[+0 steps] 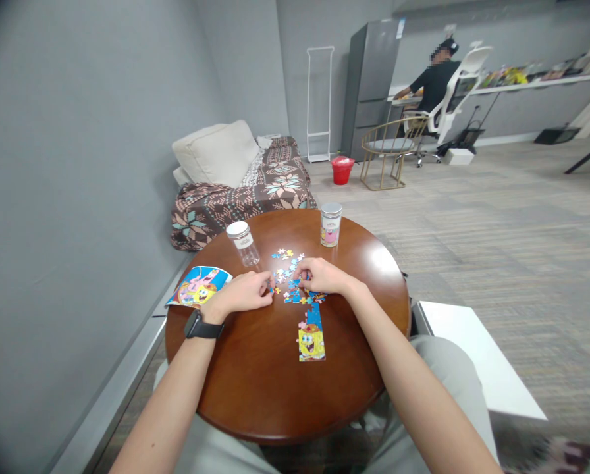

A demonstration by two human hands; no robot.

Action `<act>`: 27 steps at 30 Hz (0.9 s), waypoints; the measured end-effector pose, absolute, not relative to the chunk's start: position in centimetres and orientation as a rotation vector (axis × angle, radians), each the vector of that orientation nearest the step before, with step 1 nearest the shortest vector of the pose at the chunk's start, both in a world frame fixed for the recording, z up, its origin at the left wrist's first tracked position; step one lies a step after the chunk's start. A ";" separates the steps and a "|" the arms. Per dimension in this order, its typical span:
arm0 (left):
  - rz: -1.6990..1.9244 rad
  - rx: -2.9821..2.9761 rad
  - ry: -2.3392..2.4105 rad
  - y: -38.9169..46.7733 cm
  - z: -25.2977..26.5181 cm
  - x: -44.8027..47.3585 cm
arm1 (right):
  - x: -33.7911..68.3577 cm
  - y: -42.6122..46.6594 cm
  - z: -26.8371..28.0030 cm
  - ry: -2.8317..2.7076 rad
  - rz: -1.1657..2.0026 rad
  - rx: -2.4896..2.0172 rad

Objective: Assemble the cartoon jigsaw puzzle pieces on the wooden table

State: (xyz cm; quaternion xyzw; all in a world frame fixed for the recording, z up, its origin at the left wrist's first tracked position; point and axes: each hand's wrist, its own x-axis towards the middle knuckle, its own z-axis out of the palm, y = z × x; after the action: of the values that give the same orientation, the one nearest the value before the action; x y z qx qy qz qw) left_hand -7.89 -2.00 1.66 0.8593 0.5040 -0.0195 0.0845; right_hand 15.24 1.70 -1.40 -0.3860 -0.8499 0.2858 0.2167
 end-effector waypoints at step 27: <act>-0.050 2.619 1.457 -1.9 1.7 -7.7 | 15.3 1.9 -1.8 -2.355 0.797 -1.075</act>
State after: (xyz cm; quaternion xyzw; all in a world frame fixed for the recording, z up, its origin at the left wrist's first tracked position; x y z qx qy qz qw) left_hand -7.74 -1.90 1.70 0.8714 0.4849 -0.0167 0.0719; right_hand 15.28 1.89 -1.80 -0.3875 -0.8491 0.2875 0.2147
